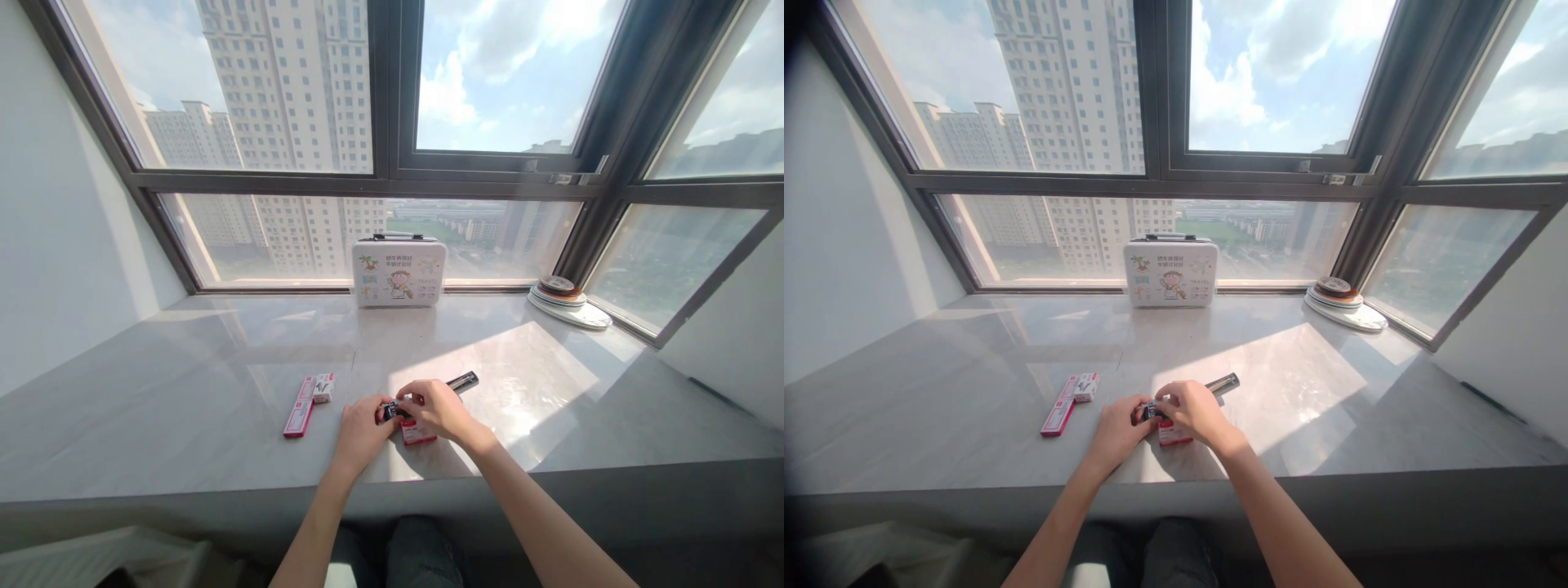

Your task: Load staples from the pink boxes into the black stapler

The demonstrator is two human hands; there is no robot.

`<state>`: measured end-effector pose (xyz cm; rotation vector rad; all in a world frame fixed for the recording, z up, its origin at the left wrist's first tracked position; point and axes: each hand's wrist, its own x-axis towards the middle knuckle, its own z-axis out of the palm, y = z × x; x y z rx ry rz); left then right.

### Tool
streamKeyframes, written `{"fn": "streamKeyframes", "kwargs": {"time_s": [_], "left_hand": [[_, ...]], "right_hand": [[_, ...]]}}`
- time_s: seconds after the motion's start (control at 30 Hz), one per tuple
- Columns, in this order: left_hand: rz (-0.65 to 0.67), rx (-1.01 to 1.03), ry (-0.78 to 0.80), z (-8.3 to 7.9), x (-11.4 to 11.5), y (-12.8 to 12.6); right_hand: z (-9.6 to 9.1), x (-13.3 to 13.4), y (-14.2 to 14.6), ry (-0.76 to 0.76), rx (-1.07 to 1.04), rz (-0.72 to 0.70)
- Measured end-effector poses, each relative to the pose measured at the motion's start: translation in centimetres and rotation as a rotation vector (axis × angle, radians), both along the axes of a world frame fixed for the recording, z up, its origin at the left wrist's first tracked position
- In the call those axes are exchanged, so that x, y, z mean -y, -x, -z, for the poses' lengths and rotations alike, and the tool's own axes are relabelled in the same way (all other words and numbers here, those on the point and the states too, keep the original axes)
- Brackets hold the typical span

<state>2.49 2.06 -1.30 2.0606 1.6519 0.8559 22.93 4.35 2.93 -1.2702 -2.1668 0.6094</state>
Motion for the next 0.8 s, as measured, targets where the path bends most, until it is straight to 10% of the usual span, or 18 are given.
{"fn": "streamKeyframes", "kwargs": {"time_s": [0.5,0.8], "left_hand": [[-0.002,0.033,0.0,0.1,0.0,0.1],[-0.002,0.036,0.015,-0.2,0.2,0.1]], "right_hand": [[0.3,1.8,-1.1,0.064,0.047,-0.027],[2.6,2.1,-8.8,0.553,-0.478,0.179]]}}
